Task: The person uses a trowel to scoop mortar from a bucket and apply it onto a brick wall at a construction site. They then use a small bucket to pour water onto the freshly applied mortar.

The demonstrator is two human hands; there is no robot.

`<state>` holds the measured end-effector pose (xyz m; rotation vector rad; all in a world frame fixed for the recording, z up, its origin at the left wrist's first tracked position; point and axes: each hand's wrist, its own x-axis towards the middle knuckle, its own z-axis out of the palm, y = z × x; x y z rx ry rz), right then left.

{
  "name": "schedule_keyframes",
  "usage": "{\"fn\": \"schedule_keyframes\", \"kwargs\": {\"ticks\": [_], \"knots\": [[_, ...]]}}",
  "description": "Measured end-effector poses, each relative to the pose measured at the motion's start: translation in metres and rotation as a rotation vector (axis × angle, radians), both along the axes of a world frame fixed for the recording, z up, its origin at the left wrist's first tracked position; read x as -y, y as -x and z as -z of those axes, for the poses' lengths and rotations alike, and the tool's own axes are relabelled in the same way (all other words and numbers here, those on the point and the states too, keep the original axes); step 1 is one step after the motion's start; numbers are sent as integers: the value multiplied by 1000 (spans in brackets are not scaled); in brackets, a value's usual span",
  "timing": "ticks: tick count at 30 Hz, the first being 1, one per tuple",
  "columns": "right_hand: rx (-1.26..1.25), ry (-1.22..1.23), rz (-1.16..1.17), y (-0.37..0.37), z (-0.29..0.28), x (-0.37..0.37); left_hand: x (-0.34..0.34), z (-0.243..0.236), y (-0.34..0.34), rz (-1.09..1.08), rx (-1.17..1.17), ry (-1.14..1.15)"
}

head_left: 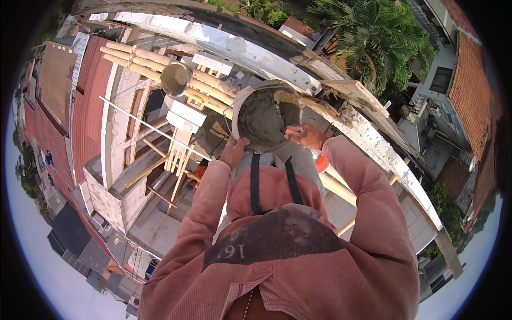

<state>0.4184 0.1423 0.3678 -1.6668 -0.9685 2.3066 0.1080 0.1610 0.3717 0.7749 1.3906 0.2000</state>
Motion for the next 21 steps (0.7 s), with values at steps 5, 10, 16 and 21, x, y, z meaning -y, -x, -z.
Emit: {"fn": "schedule_keyframes", "kwargs": {"ticks": [5, 10, 16, 21], "knots": [[68, -374, 91, 38, 10, 28, -4, -15, -4, -114, 27, 127], [111, -146, 90, 29, -37, 20, -5, -16, -11, -210, 81, 88], [-18, -159, 230, 1, -31, 39, -11, -15, -11, -274, 134, 221], [-3, -58, 233, -38, -94, 34, -15, -13, -18, -257, 111, 215]]}}
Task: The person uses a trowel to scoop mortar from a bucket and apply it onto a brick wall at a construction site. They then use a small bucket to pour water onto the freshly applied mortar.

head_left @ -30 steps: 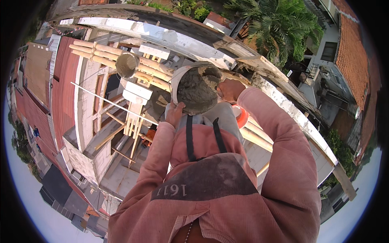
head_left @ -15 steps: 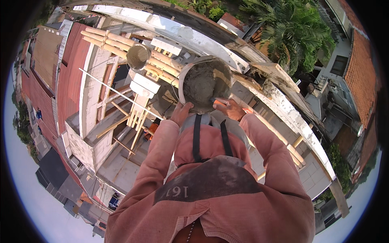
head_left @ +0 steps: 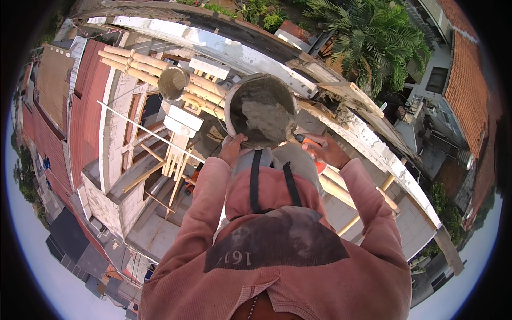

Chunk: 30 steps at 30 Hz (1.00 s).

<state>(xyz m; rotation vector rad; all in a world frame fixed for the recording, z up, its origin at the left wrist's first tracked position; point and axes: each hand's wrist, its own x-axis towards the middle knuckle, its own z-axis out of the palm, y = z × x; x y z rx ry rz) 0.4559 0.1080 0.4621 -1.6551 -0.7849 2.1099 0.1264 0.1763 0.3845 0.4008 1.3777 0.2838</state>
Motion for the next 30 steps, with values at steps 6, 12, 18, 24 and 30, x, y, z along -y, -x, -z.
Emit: {"fn": "schedule_keyframes", "kwargs": {"ticks": [6, 12, 18, 24, 30], "knots": [[66, 152, 125, -77, -96, 13, -3, 0, 2, -67, 28, 13], [301, 134, 58, -142, -131, 6, -4, -3, 2, -63, 42, 7], [622, 41, -306, -160, -19, -21, 2, 7, 4, -36, 58, -16], [1151, -198, -710, -80, 2, -37, 3, 0, 5, -66, 38, -13], [1310, -199, -679, -50, -11, -8, -6, 0, 5, -15, 26, -23]]}}
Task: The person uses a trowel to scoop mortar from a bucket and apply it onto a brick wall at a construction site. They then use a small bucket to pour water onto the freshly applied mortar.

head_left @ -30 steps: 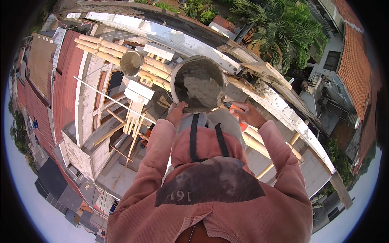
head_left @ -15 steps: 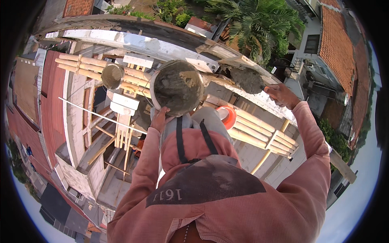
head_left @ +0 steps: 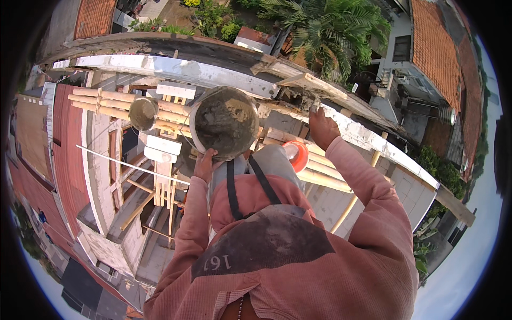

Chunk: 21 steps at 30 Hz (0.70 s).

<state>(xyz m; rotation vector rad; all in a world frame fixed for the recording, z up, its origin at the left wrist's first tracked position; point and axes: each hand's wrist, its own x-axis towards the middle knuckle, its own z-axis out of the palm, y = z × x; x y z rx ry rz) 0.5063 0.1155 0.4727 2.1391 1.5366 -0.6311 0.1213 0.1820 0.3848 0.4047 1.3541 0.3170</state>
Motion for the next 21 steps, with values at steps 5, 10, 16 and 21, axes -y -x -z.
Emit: {"fn": "schedule_keyframes", "kwargs": {"ticks": [5, 10, 16, 21], "knots": [[-31, -16, 15, -3, 3, 16, -7, -10, -3, 28, -21, 7], [-69, -37, 83, -9, 11, 29, -9, -5, -2, 61, 12, -12], [-65, -60, 96, -15, 5, 40, -12, -11, -13, 79, -20, -28], [-221, -364, 294, -12, -16, 55, -6, 7, -1, 177, -69, -137]]}}
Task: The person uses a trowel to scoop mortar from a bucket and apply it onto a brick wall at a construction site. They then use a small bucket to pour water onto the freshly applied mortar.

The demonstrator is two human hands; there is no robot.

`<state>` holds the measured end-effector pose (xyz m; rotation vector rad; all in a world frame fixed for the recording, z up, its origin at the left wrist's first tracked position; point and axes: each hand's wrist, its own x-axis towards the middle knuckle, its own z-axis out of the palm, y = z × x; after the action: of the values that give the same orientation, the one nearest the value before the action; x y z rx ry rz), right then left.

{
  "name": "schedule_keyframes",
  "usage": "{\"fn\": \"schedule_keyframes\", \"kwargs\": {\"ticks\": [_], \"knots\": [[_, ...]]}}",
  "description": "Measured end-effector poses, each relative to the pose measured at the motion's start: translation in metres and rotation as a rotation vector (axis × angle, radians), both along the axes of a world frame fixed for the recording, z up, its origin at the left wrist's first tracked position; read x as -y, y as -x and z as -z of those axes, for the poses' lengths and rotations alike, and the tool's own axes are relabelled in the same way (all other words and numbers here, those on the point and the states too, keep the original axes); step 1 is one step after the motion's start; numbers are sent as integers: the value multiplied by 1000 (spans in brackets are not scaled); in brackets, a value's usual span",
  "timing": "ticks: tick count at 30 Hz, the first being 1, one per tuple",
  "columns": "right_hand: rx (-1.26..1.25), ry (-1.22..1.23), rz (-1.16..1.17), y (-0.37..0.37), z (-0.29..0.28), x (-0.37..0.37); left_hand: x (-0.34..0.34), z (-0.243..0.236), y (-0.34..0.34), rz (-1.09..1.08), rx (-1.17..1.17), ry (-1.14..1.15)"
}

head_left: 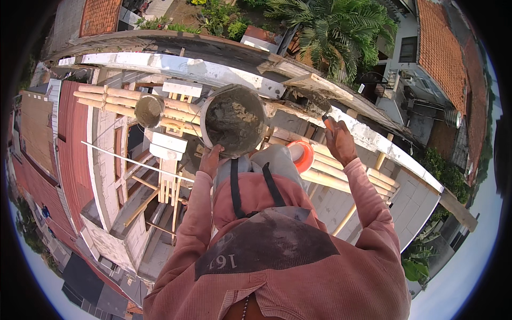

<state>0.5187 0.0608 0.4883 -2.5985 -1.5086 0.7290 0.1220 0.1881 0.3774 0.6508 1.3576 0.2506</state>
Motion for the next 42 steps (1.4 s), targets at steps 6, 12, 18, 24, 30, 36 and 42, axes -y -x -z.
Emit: {"fn": "schedule_keyframes", "kwargs": {"ticks": [6, 12, 18, 24, 30, 36, 42], "knots": [[-735, 195, 300, 17, -80, -38, -5, -28, -21, -133, -7, 87], [-54, 112, -466, 83, -9, -81, 6, -12, -10, -63, 6, 13], [-7, 194, -648, 108, 69, -118, 13, 1, -7, -10, 15, -31], [-279, 337, -870, 77, 85, -132, 13, -30, -13, 54, -12, -57], [-933, 291, -449, 85, 170, -69, 19, -11, -7, 116, -119, -155], [-876, 335, -287, 123, 110, -80, 14, -44, -16, -53, -38, -9], [-911, 330, -181, 113, 99, -75, 11, -37, -15, -105, 35, 20]]}}
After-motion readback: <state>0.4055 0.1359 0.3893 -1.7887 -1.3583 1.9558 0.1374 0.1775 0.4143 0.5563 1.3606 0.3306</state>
